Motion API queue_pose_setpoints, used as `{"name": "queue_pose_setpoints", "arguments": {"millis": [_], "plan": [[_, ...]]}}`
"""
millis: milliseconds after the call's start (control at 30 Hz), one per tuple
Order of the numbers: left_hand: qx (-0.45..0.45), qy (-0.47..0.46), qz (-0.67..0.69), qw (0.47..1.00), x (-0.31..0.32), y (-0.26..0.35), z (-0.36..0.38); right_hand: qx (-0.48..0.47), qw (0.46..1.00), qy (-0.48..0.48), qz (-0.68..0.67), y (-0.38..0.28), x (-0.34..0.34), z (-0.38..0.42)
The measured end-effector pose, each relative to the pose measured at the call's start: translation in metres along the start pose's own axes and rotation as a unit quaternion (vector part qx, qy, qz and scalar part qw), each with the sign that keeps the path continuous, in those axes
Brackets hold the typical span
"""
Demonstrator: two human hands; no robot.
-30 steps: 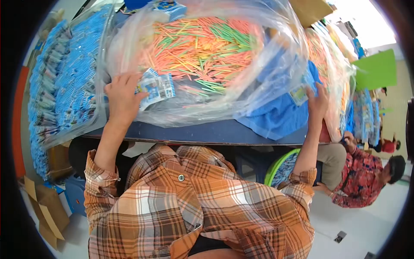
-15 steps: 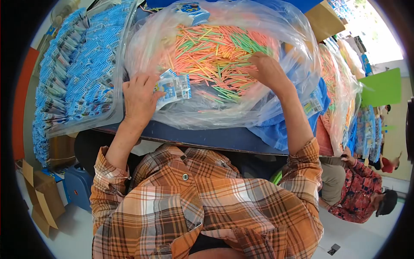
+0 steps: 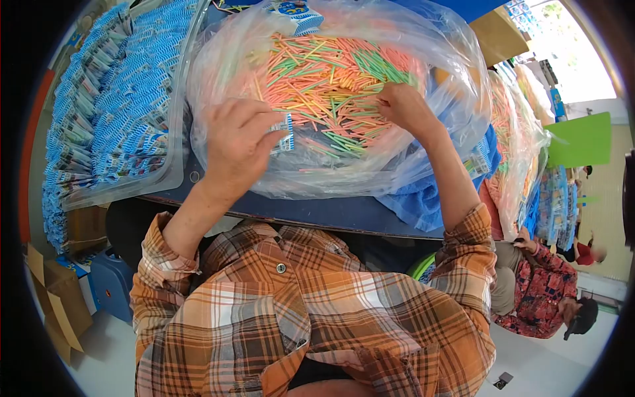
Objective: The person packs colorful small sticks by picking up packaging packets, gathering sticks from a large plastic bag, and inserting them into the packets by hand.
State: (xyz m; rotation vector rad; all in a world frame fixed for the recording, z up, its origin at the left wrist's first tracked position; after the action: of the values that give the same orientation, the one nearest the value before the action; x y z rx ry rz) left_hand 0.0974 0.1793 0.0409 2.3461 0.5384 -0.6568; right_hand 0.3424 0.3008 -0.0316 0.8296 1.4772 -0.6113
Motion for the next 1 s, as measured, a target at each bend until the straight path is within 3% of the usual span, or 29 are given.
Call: {"name": "queue_pose_setpoints", "arguments": {"millis": [100,167,267,367,467,500,567,667,700,767,867,900,933,967,1000], "plan": [[-0.013,-0.008,0.147,0.989,0.033,0.0,-0.013,0.058,0.995,0.013,-0.085,0.015,-0.017,0.0],[-0.137,-0.019,0.288,0.948,0.064,-0.012,-0.021,0.1,0.981,0.026,-0.165,0.031,-0.024,0.002],[-0.279,-0.036,0.447,0.849,0.109,-0.018,-0.03,0.225,0.891,-0.025,-0.394,0.012,-0.048,0.012],[-0.366,-0.079,0.573,0.729,0.155,-0.017,-0.036,0.201,0.822,-0.085,-0.527,-0.016,-0.031,0.013],[-0.409,-0.118,0.642,0.638,0.168,-0.004,-0.027,0.179,0.801,-0.086,-0.566,-0.036,-0.011,0.01],[-0.419,-0.129,0.657,0.614,0.169,0.0,-0.022,0.161,0.838,-0.079,-0.516,-0.043,-0.015,0.008],[-0.44,-0.13,0.64,0.617,0.181,-0.017,-0.013,0.126,0.902,-0.066,-0.408,-0.054,-0.025,0.002],[-0.452,-0.141,0.631,0.615,0.172,-0.018,-0.012,0.117,0.935,-0.068,-0.327,-0.057,-0.029,0.0],[-0.452,-0.149,0.631,0.612,0.167,-0.015,-0.014,0.113,0.924,-0.075,-0.357,-0.058,-0.033,0.002],[-0.479,-0.16,0.565,0.652,0.158,-0.022,-0.011,0.106,0.901,-0.086,-0.411,-0.056,-0.047,0.007],[-0.431,-0.148,0.52,0.722,0.154,-0.025,-0.015,0.089,0.925,0.061,-0.364,-0.047,-0.056,0.015],[-0.308,-0.226,0.4,0.833,0.156,-0.027,-0.02,0.055,0.961,0.064,-0.264,-0.06,-0.066,0.018],[-0.445,-0.222,0.461,0.735,0.161,-0.027,-0.008,0.049,0.962,0.071,-0.26,-0.073,-0.069,0.023],[-0.401,-0.168,0.556,0.709,0.16,-0.012,-0.015,-0.053,0.919,-0.006,-0.39,-0.088,-0.054,0.015],[-0.4,-0.185,0.545,0.713,0.16,-0.008,-0.014,-0.041,0.927,0.022,-0.372,-0.091,-0.06,0.018]]}}
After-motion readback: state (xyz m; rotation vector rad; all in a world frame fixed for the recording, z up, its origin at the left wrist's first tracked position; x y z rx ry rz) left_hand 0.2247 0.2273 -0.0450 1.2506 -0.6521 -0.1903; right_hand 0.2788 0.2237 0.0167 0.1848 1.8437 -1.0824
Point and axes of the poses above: each hand's wrist, its own z-axis away from the middle knuckle, its own x-axis out of the palm, y = z × x, the point moved 9 cm from there along -z, towards the middle knuckle, and after that the axes turned 11 degrees about z, right-handed, at the moved point
